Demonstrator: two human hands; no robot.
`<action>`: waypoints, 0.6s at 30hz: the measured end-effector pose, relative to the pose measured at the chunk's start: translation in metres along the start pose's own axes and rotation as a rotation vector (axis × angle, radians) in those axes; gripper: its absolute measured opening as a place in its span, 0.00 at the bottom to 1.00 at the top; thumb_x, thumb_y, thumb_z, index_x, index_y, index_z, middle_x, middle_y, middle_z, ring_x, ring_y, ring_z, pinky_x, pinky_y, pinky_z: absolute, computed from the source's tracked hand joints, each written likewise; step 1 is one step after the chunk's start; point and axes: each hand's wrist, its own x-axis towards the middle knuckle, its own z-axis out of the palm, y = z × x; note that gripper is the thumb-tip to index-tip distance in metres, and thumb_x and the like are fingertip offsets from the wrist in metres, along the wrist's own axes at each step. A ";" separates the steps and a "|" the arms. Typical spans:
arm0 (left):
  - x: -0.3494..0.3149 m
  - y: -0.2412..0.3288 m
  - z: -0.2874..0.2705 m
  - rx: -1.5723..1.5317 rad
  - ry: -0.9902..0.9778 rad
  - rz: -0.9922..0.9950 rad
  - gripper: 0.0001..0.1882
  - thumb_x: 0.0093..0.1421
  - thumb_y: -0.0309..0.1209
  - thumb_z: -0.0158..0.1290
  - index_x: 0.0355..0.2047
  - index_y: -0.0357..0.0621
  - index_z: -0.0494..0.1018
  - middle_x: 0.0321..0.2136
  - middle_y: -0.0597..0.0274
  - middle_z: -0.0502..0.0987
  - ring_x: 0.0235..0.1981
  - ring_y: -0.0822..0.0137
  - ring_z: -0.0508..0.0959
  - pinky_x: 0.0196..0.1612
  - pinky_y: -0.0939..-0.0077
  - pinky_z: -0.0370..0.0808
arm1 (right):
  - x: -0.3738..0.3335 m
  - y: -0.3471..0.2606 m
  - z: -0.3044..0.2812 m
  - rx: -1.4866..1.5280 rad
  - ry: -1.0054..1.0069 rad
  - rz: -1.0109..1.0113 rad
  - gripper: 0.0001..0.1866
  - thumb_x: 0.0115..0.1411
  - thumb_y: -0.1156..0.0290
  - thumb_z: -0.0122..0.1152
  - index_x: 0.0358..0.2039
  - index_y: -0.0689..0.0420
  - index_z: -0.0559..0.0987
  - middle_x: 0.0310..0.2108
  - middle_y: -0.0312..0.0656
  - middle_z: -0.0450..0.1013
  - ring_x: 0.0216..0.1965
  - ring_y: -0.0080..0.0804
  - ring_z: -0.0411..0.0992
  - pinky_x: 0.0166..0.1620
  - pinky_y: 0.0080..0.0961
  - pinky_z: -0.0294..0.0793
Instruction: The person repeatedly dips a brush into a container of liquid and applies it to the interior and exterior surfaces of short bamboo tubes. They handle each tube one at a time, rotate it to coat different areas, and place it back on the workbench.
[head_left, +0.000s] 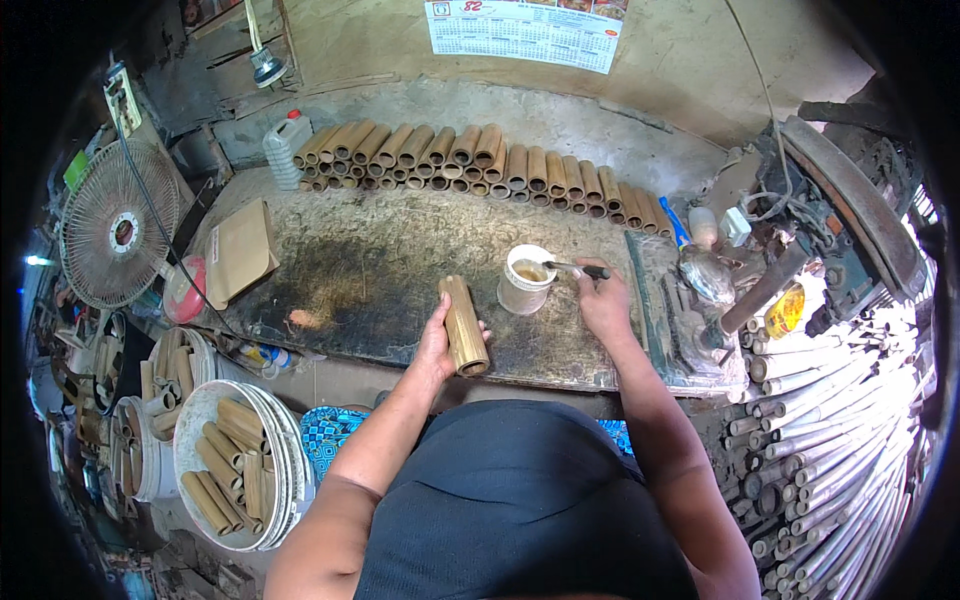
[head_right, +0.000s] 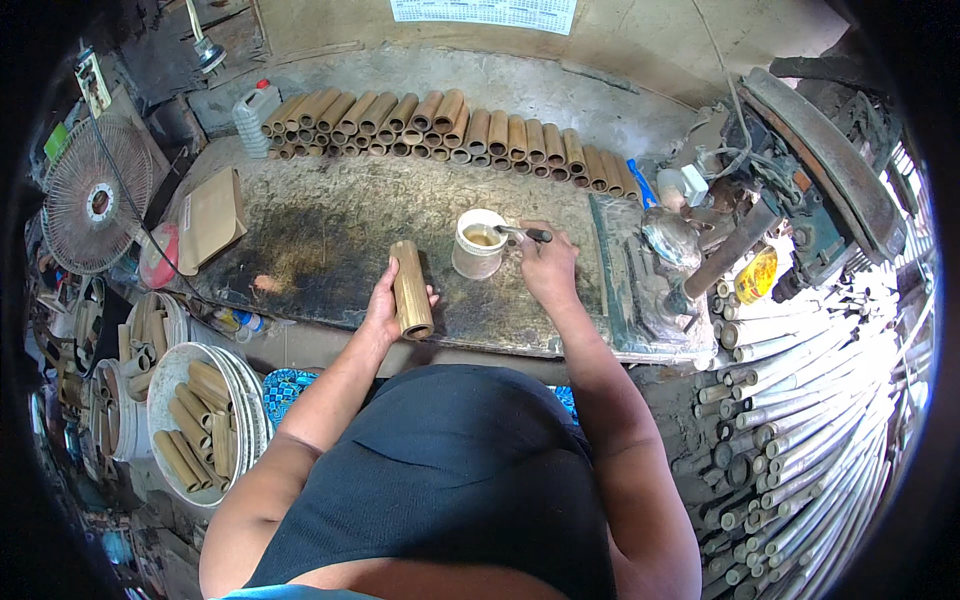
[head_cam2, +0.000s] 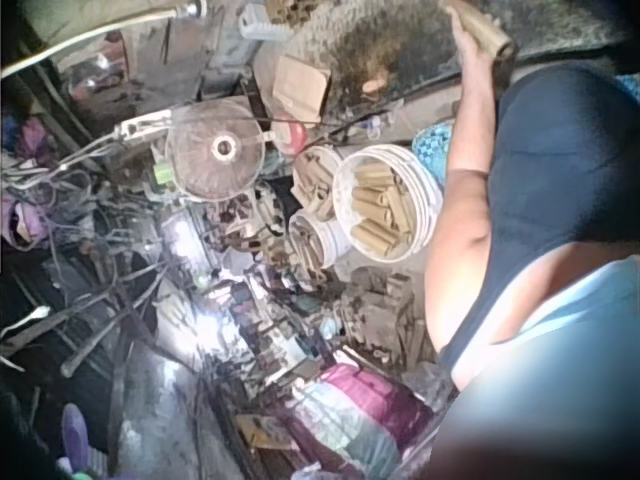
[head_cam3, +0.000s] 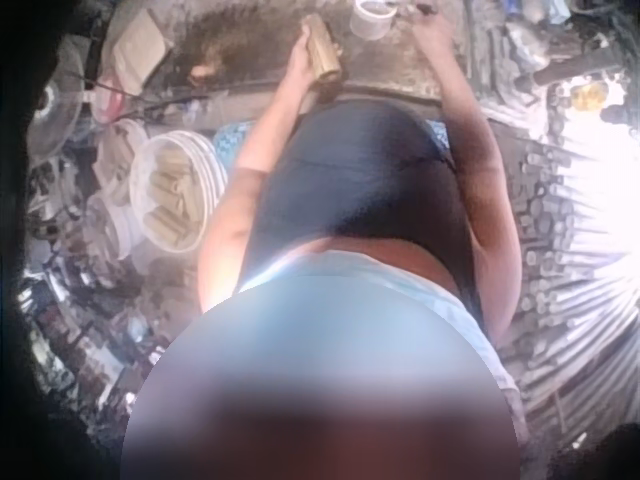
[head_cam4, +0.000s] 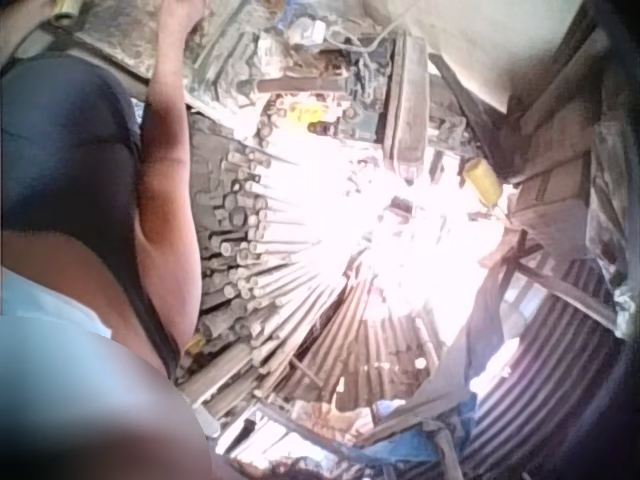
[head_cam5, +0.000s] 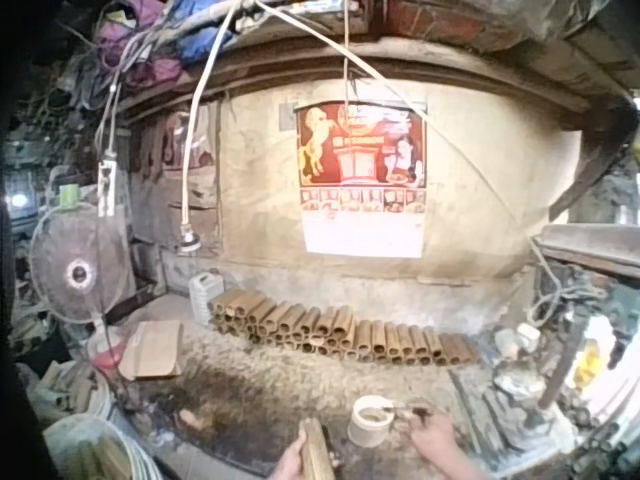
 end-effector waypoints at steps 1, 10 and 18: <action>-0.001 0.000 0.002 0.007 -0.005 0.007 0.38 0.62 0.63 0.57 0.57 0.43 0.66 0.37 0.51 0.76 0.35 0.55 0.82 0.41 0.50 0.86 | -0.002 0.000 -0.002 0.008 -0.017 0.024 0.11 0.64 0.69 0.62 0.47 0.50 0.83 0.39 0.45 0.81 0.47 0.45 0.76 0.54 0.43 0.68; -0.005 0.002 0.013 0.087 -0.102 0.029 0.36 0.69 0.63 0.45 0.54 0.40 0.70 0.37 0.52 0.79 0.35 0.58 0.82 0.40 0.57 0.84 | -0.014 0.007 -0.013 0.188 -0.054 0.086 0.11 0.65 0.73 0.62 0.47 0.53 0.82 0.39 0.45 0.80 0.40 0.39 0.77 0.46 0.34 0.74; -0.011 0.001 0.030 0.281 -0.149 -0.012 0.35 0.73 0.61 0.36 0.57 0.40 0.70 0.42 0.53 0.80 0.38 0.60 0.83 0.43 0.59 0.84 | -0.026 -0.024 -0.017 0.794 -0.151 0.149 0.11 0.71 0.74 0.58 0.50 0.65 0.78 0.38 0.40 0.79 0.40 0.24 0.76 0.48 0.24 0.75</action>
